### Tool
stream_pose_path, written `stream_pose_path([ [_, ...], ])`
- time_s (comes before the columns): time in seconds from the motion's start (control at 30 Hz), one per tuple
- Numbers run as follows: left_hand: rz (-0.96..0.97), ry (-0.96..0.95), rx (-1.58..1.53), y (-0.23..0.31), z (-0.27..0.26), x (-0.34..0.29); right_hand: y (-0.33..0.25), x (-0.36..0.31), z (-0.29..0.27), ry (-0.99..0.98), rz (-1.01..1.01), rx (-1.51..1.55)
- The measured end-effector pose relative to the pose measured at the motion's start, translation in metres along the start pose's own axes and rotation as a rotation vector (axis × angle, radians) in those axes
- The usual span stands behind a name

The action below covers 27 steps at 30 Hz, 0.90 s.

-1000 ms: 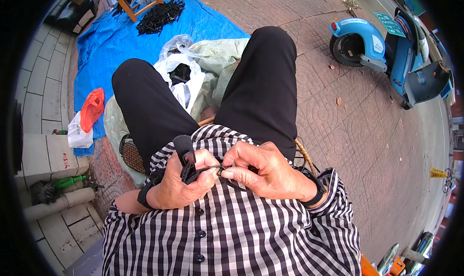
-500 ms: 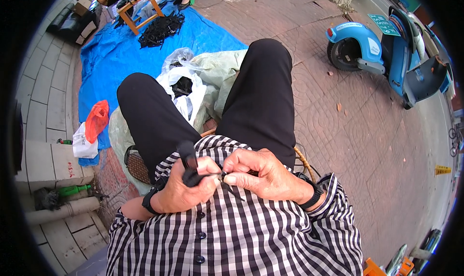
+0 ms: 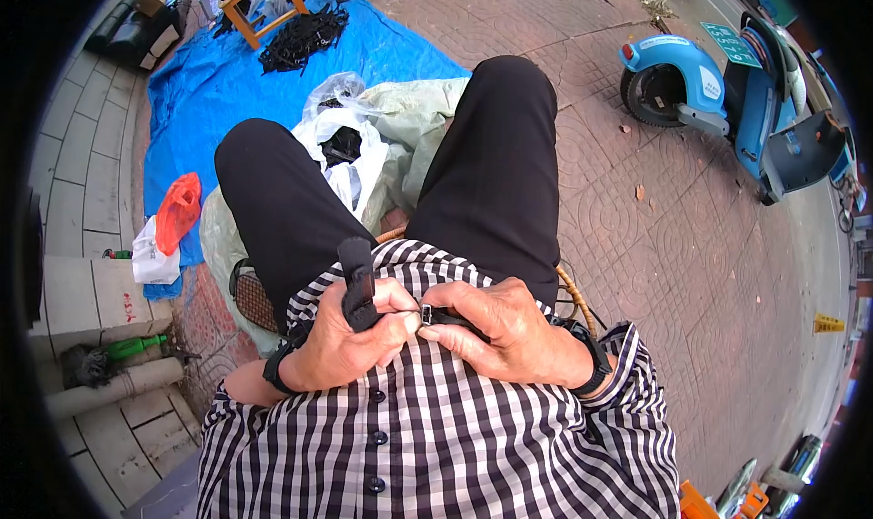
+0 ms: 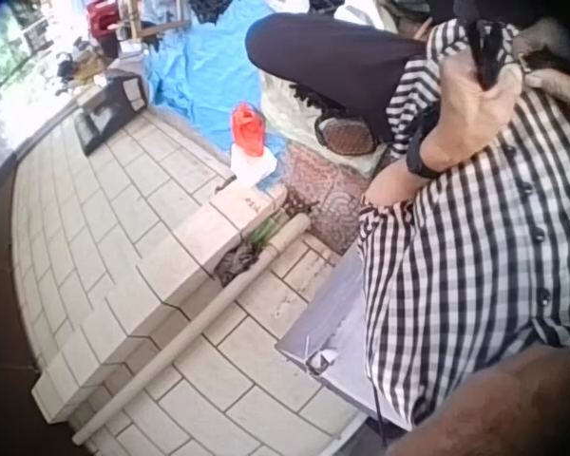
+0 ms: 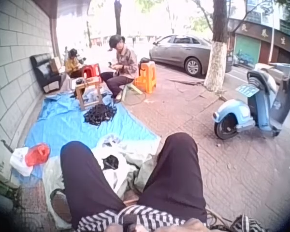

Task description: Assembling black plastic buckles onto nylon straps.

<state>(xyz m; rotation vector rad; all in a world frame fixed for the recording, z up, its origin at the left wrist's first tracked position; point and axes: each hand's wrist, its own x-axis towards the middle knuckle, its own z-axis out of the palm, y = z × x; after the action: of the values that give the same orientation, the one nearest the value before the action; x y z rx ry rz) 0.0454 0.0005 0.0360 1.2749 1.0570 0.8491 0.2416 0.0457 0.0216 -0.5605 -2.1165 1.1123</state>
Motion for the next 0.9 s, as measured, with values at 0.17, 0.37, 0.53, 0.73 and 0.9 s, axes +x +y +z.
stream_pose_path([
  [0.17,-0.117,-0.122,-0.282,0.004,-0.008,0.006,-0.002,0.001,0.001,-0.007,0.018,-0.043],
  [0.37,-0.198,-0.100,-0.371,0.008,-0.007,0.004,-0.004,0.001,0.000,-0.002,0.013,-0.041],
  [0.53,-0.250,-0.113,-0.431,0.008,-0.011,0.004,-0.001,-0.001,0.002,0.012,0.014,-0.004],
  [0.73,-0.234,-0.120,-0.431,0.008,-0.011,0.005,-0.003,-0.001,0.000,-0.002,0.016,-0.008],
  [0.9,-0.157,-0.121,-0.320,0.004,-0.008,0.003,-0.003,-0.002,0.001,0.012,-0.014,-0.070],
])
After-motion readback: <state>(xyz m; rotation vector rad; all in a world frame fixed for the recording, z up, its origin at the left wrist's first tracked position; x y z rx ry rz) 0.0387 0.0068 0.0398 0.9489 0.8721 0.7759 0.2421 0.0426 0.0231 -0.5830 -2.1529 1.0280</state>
